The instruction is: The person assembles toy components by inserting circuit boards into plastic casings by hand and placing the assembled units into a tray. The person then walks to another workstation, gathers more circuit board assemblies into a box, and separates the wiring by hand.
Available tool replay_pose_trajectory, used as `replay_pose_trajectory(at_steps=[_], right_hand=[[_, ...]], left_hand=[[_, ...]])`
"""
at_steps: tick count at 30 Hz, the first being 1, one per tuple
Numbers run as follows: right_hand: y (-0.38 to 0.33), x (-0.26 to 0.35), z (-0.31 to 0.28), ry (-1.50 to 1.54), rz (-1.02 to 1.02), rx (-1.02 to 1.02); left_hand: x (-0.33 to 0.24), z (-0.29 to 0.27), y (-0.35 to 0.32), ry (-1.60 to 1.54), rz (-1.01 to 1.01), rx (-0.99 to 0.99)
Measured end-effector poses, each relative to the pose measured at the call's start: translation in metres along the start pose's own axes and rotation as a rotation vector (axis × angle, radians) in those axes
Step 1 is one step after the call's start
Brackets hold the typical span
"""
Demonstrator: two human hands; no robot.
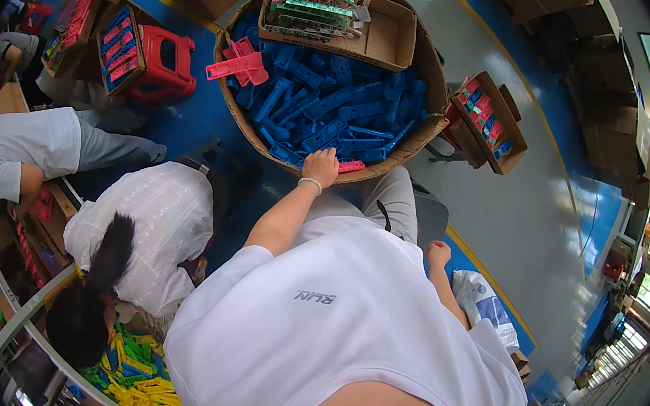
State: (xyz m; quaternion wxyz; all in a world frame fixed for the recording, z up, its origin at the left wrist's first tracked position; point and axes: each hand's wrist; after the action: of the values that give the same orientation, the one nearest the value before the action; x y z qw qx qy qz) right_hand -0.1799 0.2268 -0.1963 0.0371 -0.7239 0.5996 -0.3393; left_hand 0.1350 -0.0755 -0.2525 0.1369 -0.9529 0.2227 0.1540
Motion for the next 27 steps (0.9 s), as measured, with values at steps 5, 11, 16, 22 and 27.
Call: replay_pose_trajectory(at_steps=[5, 11, 16, 22, 27], right_hand=[[0.006, -0.037, 0.003, -0.173, -0.035, -0.176], [0.096, 0.04, -0.014, -0.027, -0.243, -0.318], [0.121, 0.245, -0.001, 0.098, -0.907, -0.164], [0.112, 0.447, 0.081, 0.236, -1.342, 0.322], [0.137, 0.519, 0.173, -0.301, -1.841, 0.588]], left_hand=[[-0.003, 0.001, -0.013, -0.012, -0.099, 0.022], [-0.005, 0.004, -0.022, -0.051, -0.044, -0.043], [-0.013, 0.007, -0.01, -0.101, -0.179, -0.019], [-0.072, 0.016, -0.005, 0.117, -0.302, -0.259], [-0.09, 0.043, 0.003, 0.098, -0.577, -0.394]])
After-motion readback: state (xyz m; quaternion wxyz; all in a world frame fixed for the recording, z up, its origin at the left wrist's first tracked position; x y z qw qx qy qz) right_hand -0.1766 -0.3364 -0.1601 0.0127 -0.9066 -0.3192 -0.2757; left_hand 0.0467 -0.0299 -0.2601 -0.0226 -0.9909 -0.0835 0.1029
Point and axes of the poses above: each hand's wrist, its own y-axis towards the middle knuckle, its own z-axis out of the palm, x = y × z, and after that the axes turned 10 degrees about y, right-handed
